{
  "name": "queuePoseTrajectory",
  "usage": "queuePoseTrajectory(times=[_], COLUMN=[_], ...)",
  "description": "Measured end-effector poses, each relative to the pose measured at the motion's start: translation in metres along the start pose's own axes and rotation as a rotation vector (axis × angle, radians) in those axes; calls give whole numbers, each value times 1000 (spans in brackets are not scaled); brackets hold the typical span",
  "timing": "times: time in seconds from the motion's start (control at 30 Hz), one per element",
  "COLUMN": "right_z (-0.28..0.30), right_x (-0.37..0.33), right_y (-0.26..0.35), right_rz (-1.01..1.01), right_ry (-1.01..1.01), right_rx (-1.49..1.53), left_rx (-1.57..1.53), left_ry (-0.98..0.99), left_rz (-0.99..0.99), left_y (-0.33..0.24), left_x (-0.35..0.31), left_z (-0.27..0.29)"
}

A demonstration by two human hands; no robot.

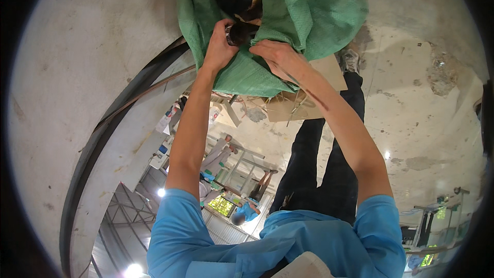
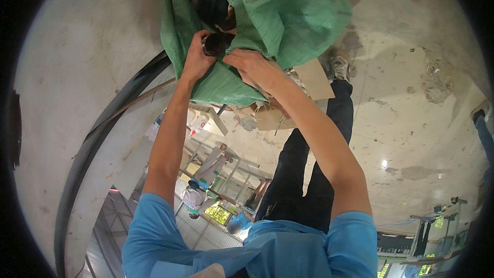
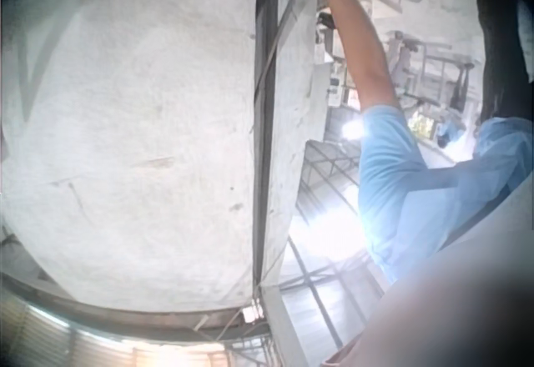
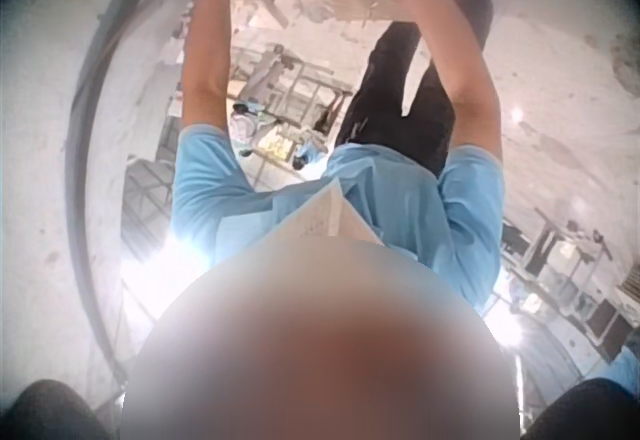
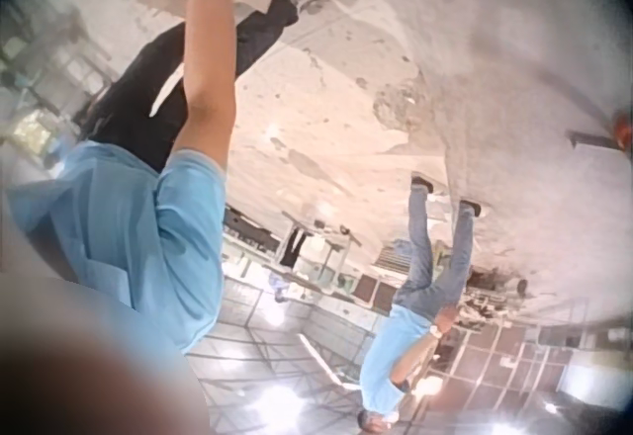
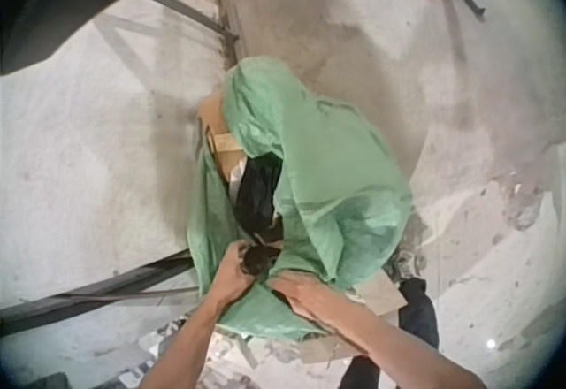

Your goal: The person mixes a dark substance in a small container using a stick, then pours a yellow liquid from a bottle into the container and continues mixing. The person then places the container on a shelf and picks up another container to mix its contents.

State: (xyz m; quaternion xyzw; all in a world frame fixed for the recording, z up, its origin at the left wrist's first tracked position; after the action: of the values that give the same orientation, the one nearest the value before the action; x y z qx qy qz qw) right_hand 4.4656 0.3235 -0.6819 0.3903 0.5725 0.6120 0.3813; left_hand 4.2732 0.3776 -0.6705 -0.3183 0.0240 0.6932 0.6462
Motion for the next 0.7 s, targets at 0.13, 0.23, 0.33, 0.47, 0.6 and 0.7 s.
queuePoseTrajectory(times=[0.13, 0.23, 0.33, 0.47, 0.6, 0.7], right_z=[-5, -7, -2, 8, 27, 48], right_x=[-11, -17, -18, -22, -17, -5], right_y=[3, 1, -2, -4, 0, -7], right_rz=[66, 57, 81, 84, 9, -237], right_ry=[9, 14, -32, -55, -165, -343], right_rx=[-150, -197, -236, -207, -159, 152], left_rx=[17, 1, -21, -63, -52, -88], left_ry=[6, 32, 43, 58, -4, -101], left_rz=[33, 72, 111, 248, 278, 260], left_y=[-1, -1, 0, 9, 13, 13], left_x=[2, 6, 10, 9, 4, 3], left_z=[-4, -9, -9, -8, -2, 6])
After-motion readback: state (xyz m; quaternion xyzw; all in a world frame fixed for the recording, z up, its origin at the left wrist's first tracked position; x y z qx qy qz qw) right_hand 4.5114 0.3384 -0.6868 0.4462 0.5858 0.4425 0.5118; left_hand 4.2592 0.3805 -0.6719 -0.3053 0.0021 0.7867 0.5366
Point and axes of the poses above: each hand's wrist, its own x-axis towards the middle knuckle, its own z-axis out of the back of the hand, y = z × x, the point moved 8 cm from there along x, towards the middle knuckle, and after that the axes turned 7 degrees about -y, right-handed, at the moved point
